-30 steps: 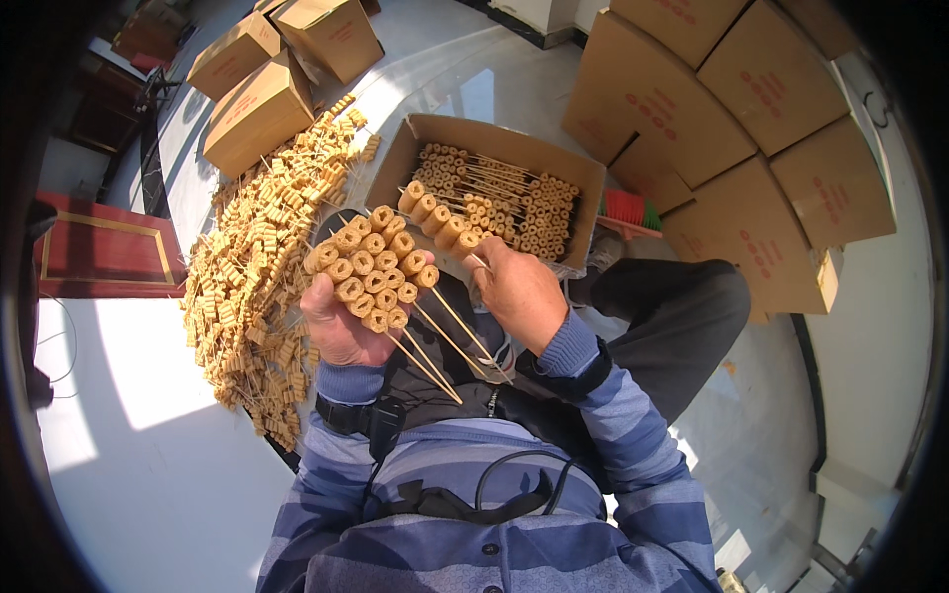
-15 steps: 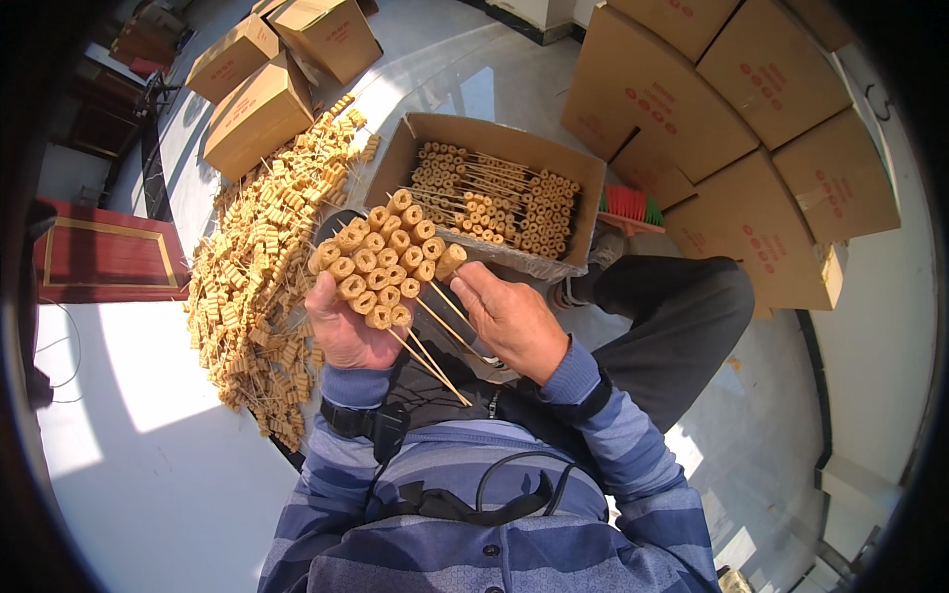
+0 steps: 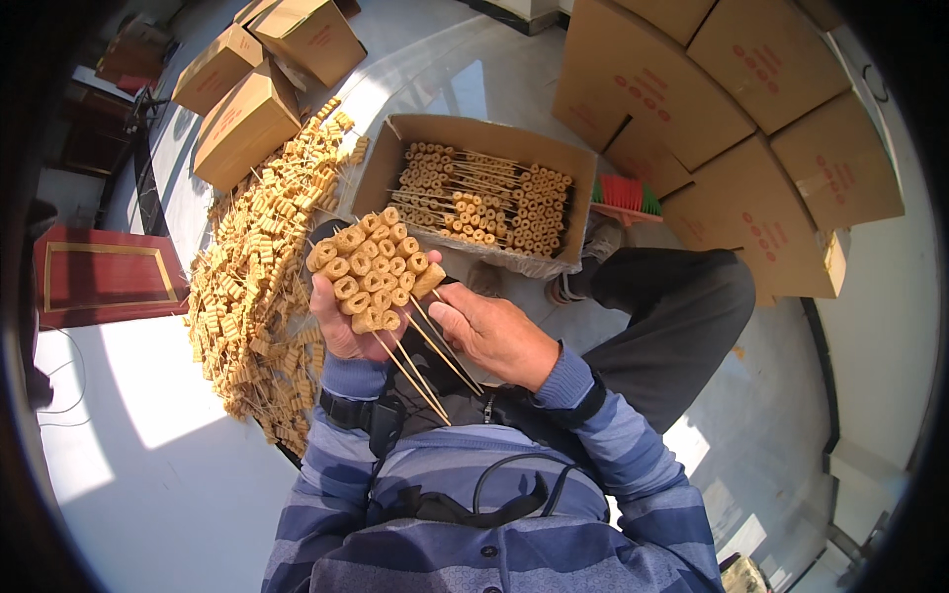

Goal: The person sits on the floor and threads small ring-shaped food items onto wooden skewers. They gather loose pieces from the floor, align them on the sticks, and place the completed skewers into a cardboard box. The person then wraps the box contents in plastic and closes the box.

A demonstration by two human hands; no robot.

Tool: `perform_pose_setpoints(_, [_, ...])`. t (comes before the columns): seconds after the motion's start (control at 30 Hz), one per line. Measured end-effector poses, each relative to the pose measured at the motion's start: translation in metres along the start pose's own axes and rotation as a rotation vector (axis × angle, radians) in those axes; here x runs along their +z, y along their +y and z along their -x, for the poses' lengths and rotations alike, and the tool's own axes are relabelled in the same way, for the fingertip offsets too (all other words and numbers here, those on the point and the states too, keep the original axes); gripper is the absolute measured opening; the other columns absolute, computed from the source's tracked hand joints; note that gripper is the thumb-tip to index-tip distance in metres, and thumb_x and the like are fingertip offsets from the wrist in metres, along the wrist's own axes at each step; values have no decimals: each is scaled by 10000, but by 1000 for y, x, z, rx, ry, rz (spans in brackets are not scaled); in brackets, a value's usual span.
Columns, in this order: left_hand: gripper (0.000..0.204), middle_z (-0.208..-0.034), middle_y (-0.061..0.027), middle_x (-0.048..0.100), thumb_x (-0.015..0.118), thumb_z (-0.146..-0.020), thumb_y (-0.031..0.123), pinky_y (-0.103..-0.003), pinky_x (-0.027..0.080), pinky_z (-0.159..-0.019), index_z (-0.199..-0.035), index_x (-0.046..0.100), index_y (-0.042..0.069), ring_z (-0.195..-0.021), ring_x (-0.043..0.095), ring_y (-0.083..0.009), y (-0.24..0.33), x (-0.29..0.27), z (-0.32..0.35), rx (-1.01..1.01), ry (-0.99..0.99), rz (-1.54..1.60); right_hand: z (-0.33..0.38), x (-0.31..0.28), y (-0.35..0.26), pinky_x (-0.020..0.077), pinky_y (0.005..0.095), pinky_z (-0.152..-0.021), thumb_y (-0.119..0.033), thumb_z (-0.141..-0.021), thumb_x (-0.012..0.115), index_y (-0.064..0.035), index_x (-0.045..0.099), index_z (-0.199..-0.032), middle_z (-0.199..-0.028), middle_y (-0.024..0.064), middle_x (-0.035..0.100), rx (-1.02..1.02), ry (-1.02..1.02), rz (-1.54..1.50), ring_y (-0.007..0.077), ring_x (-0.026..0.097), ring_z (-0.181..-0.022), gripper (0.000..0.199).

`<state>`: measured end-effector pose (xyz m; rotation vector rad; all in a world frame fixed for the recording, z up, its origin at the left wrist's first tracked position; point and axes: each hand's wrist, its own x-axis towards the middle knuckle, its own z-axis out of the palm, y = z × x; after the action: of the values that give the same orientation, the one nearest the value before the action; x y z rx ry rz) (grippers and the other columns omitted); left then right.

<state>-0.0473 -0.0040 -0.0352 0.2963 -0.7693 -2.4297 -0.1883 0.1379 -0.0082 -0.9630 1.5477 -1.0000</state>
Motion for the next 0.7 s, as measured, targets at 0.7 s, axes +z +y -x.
perform_pose_setpoints(0.7, [1154, -1395, -255, 417, 905, -652, 341, -473, 403, -1103, -1529, 234, 7, -1267, 471, -414, -33, -2, -231, -144, -603, -2118, -1, -44, 60, 550, 444, -800, -296, -1011, 576, -41, 609, -1179, -1064, 160, 703, 3, 172, 317, 362, 678, -957, 307])
